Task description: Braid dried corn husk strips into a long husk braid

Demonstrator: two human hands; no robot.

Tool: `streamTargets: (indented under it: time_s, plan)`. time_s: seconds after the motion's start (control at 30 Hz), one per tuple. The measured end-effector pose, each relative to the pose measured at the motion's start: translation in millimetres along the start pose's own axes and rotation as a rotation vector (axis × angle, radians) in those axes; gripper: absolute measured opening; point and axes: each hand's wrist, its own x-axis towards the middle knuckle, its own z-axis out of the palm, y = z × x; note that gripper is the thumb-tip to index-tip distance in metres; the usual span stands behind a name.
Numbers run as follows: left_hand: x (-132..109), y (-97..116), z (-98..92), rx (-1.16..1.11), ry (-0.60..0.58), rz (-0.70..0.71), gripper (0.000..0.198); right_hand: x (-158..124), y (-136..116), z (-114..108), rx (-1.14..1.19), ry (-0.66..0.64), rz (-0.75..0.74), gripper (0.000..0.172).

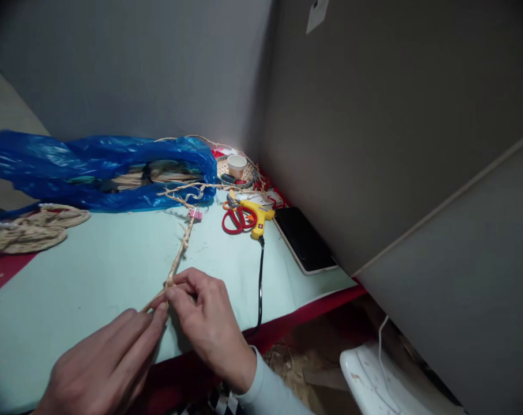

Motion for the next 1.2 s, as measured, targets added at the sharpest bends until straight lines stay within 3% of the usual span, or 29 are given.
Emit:
streamTargets:
  time_s: [0.07,0.1,0.2,0.3,0.4,0.47,0.6,0.83,1.0,1.1,1.2]
  plan:
    - [6,-6,-8.3,-0.149,-0.045,-0.055,0.024,0,-1,-1,0.051,-0.008,-0.006,0.014]
    - [11,-10,-13.3,-0.259,-0.087,-0.146,0.023,0,-1,-2,0.063,-0.007,-0.003,0.015]
    - [28,-26,-21.8,-0.557,-0.176,-0.649,0.011,1,-3,-4,0.09,-0.027,0.018,0.017]
    - [40,-36,-11.6,-1.047,-0.417,-1.07,0.019,1,-5,-5,0.125,-0.08,0.004,0.017]
    - [41,-36,6.6,-1.473,-0.486,-1.314,0.031,-2,-6,-5,0.008,-0.071,-0.02,0.018]
    - [39,-33,13.0,-1.538,-0.476,-1.376,0.033,-7,-8,-4,-0.18,-0.042,-0.014,0.02]
    - [35,-29,8.6,-1.431,-0.484,-1.385,0.03,-22,-8,2,-0.606,0.048,-0.039,0.022]
    - [36,-27,5.8,-1.255,-0.479,-1.425,0.031,-32,4,23,-1.147,0.437,-0.613,0.024]
    - [30,-26,2.7,-1.376,-0.472,-1.505,0.034,-28,9,32,-1.198,0.389,-0.9,0.028]
    - [27,-30,0.4,-1.406,-0.465,-1.461,0.033,-29,11,29,-1.145,0.307,-0.92,0.028]
    - [27,-34,-2.1,-1.383,-0.432,-1.423,0.031,-32,5,20,-0.973,0.234,-0.754,0.024]
